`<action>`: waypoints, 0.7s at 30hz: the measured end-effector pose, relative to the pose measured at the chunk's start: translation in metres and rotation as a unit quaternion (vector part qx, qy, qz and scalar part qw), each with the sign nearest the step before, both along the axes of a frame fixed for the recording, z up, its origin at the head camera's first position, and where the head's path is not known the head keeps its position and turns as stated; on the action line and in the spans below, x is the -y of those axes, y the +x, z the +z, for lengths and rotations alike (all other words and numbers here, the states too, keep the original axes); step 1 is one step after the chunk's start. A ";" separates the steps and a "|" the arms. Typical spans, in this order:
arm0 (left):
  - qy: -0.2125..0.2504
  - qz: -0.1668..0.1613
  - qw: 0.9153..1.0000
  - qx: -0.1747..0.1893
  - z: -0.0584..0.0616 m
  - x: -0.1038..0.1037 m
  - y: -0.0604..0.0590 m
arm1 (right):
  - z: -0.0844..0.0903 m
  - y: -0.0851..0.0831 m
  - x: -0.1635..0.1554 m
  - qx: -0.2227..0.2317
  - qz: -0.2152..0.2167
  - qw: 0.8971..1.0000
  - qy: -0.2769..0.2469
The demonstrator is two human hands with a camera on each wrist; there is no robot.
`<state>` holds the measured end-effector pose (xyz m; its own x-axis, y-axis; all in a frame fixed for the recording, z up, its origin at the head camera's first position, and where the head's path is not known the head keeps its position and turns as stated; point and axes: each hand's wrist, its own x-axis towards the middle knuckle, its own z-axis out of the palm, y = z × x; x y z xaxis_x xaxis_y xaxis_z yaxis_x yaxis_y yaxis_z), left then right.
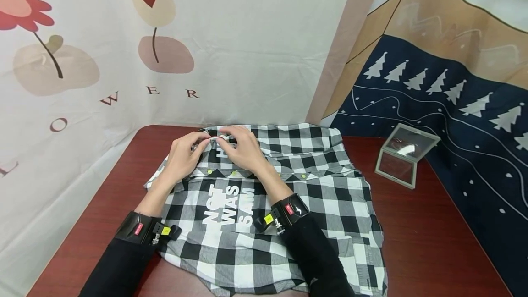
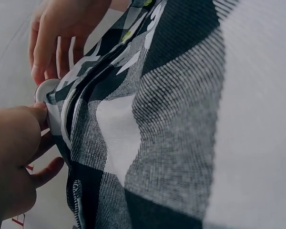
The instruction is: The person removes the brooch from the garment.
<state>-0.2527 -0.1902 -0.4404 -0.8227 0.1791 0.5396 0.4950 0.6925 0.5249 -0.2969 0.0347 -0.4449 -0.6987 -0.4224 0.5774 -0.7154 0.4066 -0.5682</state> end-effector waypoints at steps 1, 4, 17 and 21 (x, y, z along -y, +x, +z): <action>-0.008 0.000 1.000 -0.006 0.000 0.000 0.000 | 0.002 0.001 0.000 -0.007 0.000 1.000 0.010; -0.033 0.002 0.999 -0.028 0.002 -0.001 0.002 | 0.007 0.003 0.000 -0.018 -0.004 0.999 0.040; -0.153 0.020 0.981 -0.115 0.003 -0.003 0.004 | 0.020 0.014 0.005 -0.124 -0.024 0.980 0.154; -0.183 0.024 0.974 -0.129 0.004 -0.004 0.005 | 0.018 0.014 0.006 -0.158 -0.033 0.971 0.177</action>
